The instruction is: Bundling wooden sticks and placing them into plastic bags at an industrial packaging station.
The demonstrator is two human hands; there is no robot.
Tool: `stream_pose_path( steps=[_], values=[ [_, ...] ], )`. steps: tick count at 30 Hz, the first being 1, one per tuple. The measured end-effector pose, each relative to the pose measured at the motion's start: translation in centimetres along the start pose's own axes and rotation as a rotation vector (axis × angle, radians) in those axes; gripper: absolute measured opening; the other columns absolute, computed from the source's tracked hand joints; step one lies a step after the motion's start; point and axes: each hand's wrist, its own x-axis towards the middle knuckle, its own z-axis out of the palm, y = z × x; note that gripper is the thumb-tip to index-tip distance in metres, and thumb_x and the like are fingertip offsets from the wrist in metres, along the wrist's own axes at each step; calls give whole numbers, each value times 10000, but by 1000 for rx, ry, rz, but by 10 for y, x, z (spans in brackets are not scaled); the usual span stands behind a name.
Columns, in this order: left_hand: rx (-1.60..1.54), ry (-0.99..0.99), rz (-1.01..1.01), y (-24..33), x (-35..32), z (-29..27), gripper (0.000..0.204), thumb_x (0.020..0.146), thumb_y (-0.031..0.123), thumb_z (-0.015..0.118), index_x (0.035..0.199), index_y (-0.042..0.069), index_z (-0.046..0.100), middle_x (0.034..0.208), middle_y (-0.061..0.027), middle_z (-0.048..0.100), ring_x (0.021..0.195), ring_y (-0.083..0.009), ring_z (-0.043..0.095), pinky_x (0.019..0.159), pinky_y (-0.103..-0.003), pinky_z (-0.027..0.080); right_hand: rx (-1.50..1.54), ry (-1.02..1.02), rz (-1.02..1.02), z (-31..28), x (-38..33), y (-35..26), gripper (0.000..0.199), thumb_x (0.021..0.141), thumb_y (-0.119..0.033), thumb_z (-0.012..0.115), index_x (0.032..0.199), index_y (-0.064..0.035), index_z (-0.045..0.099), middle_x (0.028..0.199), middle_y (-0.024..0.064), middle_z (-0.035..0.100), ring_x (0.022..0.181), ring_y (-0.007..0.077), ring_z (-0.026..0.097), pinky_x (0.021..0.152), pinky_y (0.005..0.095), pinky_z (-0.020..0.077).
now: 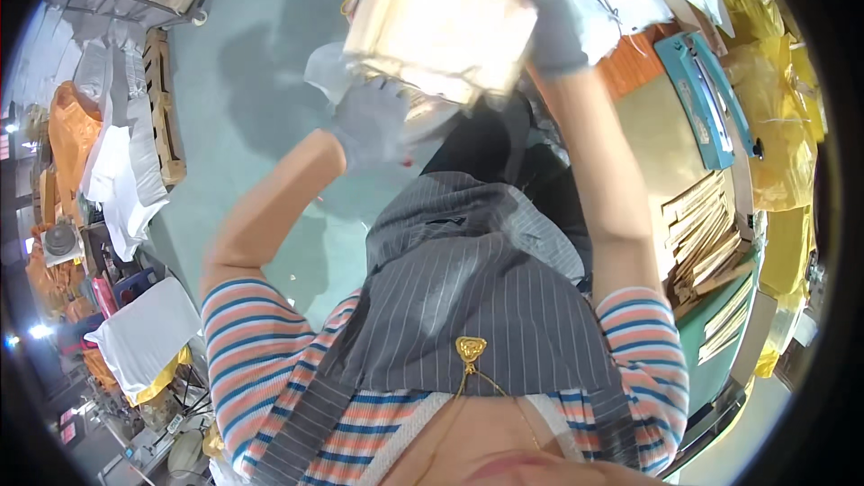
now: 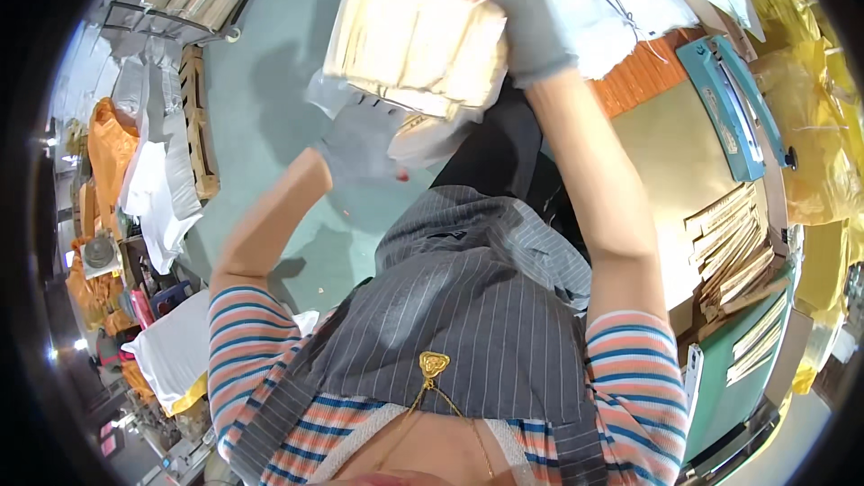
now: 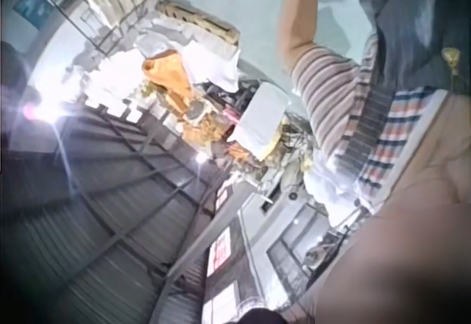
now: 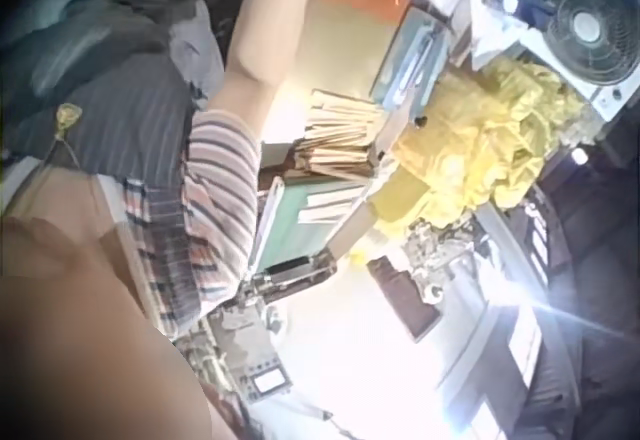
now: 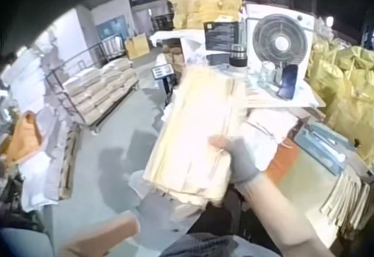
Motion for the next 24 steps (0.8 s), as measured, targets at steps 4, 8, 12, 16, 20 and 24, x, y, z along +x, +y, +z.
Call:
stream_pose_path(
  steps=[4,8,12,16,20,24],
  values=[
    [205,-8,95,-50,-36,13,352,669,288,658,895,26,593,894,-133,564,843,-268,562,807,-395,441,-1030,-649,-512,-19,41,85,451,775,-251,628,1147,-19,525,1094,122,579,1013,226,549,892,333,426],
    [213,117,221,-53,-66,9,49,633,67,548,633,81,594,674,-92,566,723,-230,571,788,-381,463,-1833,-1347,-285,43,28,92,510,757,-261,575,1230,-104,469,1135,173,550,1072,300,529,935,379,401],
    [38,103,240,-49,-80,6,60,682,128,567,678,68,564,749,-89,564,812,-245,572,724,-367,476,-1640,-735,-680,23,3,154,513,720,-292,601,1191,-114,504,1144,165,538,1115,304,486,948,389,371],
    [-102,198,25,-72,-95,21,105,693,146,607,661,65,548,707,-89,535,763,-260,559,721,-383,448,-1405,-771,-164,19,15,122,544,706,-348,647,1183,-114,526,1151,174,518,1135,301,444,958,372,342],
    [-10,342,-64,-112,-93,41,131,721,164,628,710,62,546,707,-92,529,744,-262,544,744,-406,432,-1363,-635,-360,-68,26,94,449,743,-362,642,1110,-110,591,952,135,604,866,291,570,765,379,442],
    [173,370,32,-151,-106,-16,93,769,115,588,719,54,540,683,-112,517,662,-280,523,850,-425,434,-1974,-798,-380,-23,58,30,232,822,-243,563,989,-90,616,741,92,609,680,296,580,638,406,459]
  ],
)
